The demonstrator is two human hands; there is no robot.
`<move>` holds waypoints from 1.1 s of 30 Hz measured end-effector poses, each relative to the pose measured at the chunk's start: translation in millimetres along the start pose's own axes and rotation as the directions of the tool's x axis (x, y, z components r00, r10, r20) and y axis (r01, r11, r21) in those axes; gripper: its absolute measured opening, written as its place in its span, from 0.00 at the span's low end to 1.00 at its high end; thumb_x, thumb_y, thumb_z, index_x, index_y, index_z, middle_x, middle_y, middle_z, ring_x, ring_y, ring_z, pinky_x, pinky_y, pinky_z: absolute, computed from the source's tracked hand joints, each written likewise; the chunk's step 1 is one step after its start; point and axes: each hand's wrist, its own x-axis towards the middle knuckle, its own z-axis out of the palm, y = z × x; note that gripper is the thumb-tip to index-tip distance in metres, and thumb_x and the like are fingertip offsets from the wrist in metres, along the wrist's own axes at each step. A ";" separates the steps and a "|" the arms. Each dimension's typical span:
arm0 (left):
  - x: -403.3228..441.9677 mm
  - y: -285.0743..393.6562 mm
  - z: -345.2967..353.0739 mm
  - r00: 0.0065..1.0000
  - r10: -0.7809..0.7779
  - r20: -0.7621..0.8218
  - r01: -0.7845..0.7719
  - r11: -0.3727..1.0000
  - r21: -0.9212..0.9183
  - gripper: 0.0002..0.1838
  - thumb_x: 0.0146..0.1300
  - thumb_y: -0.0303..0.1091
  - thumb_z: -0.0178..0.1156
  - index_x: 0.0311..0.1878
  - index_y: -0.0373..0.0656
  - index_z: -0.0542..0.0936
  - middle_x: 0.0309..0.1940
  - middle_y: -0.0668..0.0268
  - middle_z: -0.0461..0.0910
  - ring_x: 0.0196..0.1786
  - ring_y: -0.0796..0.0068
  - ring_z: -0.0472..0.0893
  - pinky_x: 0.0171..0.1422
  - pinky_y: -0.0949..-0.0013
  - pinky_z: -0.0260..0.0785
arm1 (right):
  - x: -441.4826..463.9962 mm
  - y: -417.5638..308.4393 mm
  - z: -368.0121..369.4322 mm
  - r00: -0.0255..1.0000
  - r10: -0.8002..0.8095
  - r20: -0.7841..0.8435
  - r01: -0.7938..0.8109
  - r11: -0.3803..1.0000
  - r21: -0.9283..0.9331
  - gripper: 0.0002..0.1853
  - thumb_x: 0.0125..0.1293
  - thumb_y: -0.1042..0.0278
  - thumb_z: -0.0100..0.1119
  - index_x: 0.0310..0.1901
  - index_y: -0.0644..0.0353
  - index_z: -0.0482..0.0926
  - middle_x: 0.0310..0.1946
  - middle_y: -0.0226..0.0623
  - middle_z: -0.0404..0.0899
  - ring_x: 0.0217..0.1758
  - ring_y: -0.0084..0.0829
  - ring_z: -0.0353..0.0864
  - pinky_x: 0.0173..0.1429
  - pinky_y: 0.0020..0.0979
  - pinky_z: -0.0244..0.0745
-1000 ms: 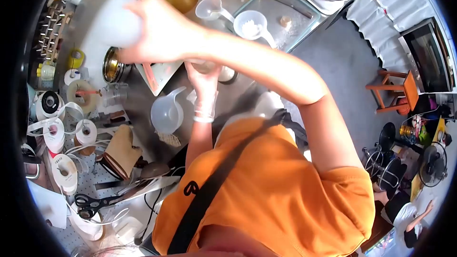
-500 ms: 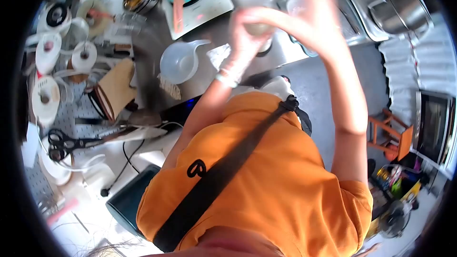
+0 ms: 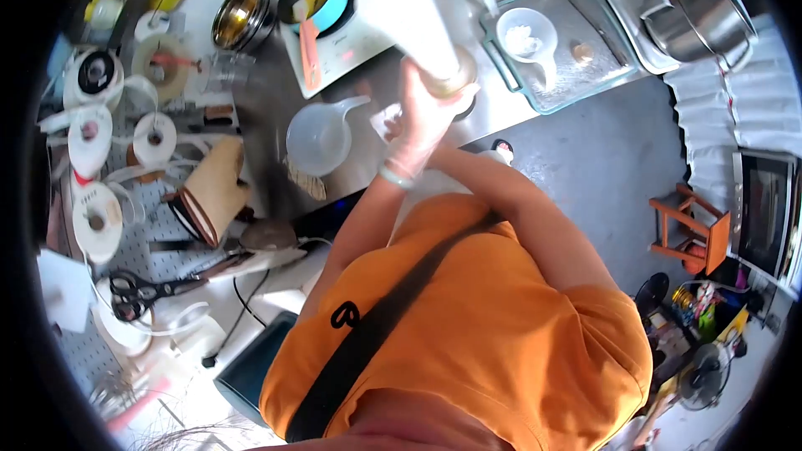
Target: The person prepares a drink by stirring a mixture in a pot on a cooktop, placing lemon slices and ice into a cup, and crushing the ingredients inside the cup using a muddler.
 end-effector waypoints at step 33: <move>-1.7 45.9 -5.6 0.912 -0.411 0.011 0.411 0.910 -0.058 0.49 0.37 0.30 0.75 0.65 0.41 0.60 0.60 0.60 0.66 0.59 0.66 0.69 0.65 0.63 0.62 | 196.8 -384.3 145.2 0.757 -0.134 0.639 0.130 -0.928 -0.349 0.08 0.58 0.65 0.58 0.35 0.58 0.81 0.36 0.49 0.82 0.42 0.47 0.81 0.47 0.43 0.76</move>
